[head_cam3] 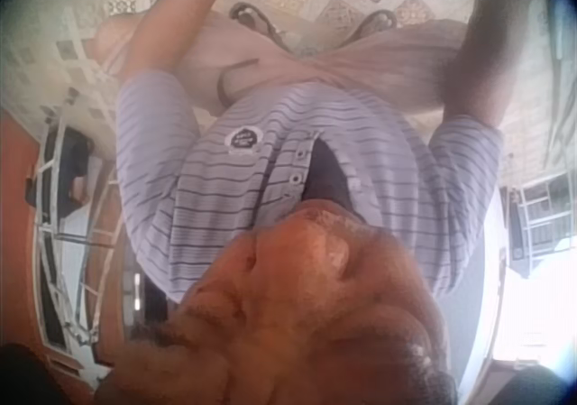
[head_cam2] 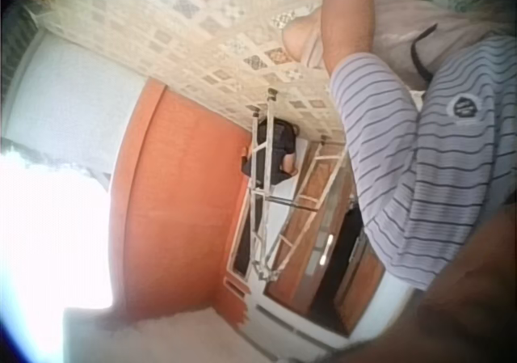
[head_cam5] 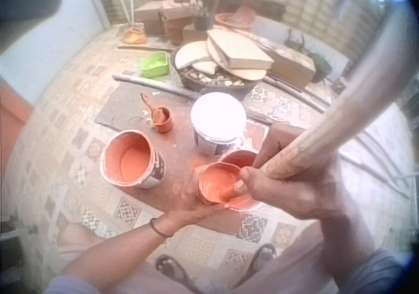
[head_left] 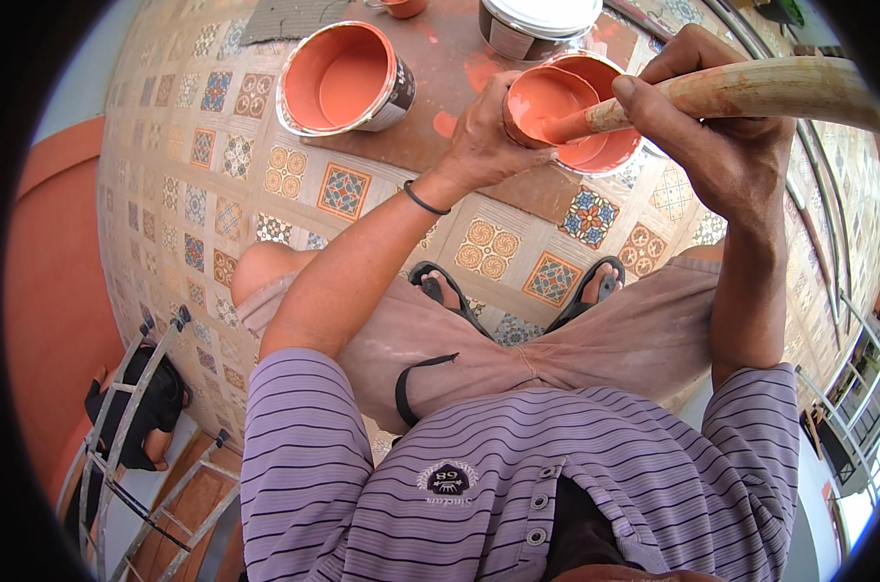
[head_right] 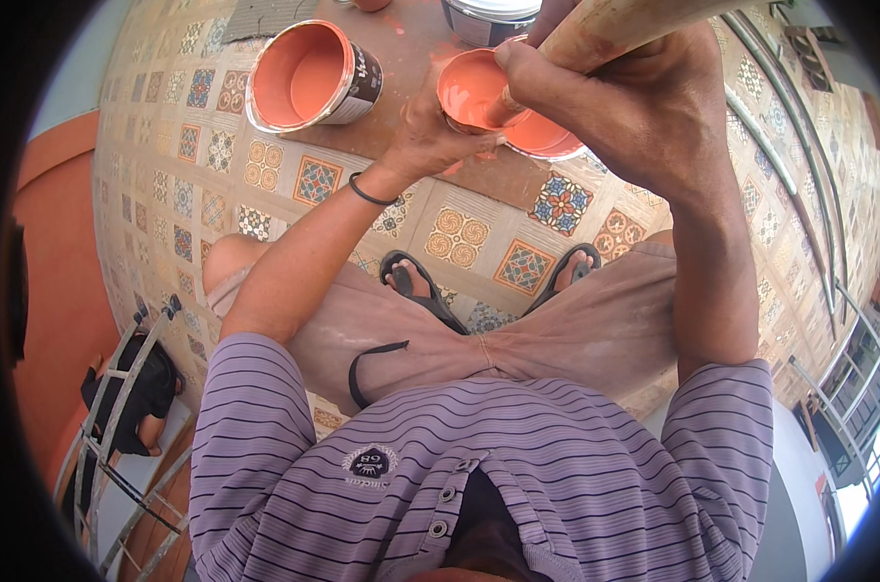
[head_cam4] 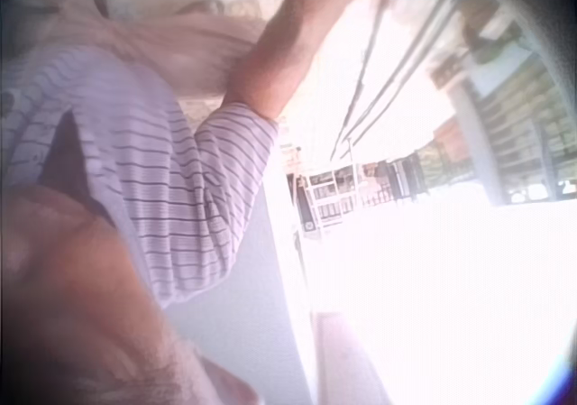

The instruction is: The person sits on a tiled floor and uses a wooden stick to stir reddish-orange paint in a bucket. They then pour the paint into a smaller container and continue to stir it with the stick.

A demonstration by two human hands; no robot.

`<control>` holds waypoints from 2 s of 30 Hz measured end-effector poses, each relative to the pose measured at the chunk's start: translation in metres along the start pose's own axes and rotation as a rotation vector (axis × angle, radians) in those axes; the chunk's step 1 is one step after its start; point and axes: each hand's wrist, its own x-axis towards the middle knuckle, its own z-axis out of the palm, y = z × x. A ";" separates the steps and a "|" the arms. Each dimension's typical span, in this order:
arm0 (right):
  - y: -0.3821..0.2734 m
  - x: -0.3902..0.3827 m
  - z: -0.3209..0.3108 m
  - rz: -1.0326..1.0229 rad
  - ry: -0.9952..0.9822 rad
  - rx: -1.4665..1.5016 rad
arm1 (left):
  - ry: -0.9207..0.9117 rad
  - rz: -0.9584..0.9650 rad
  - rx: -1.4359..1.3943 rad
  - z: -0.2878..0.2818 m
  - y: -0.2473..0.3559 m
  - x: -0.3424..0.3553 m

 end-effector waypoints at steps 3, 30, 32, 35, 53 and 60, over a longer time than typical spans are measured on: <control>0.000 -0.001 0.002 0.007 0.185 0.020 | 0.004 0.008 -0.026 0.002 0.000 0.000; -0.003 0.000 -0.010 -0.105 -0.016 -0.083 | -0.032 -0.056 -0.069 0.000 -0.002 -0.001; -0.001 -0.001 -0.012 -0.038 0.005 0.018 | -0.023 -0.043 -0.051 0.000 -0.002 -0.001; 0.006 0.001 -0.015 -0.349 0.024 -0.179 | -0.002 -0.032 -0.061 0.001 -0.002 0.000; 0.001 0.000 -0.004 0.011 0.022 -0.045 | -0.029 -0.084 -0.109 0.000 0.000 0.000; 0.003 0.004 0.027 -0.112 0.140 0.105 | -0.022 -0.106 -0.139 0.003 -0.005 -0.001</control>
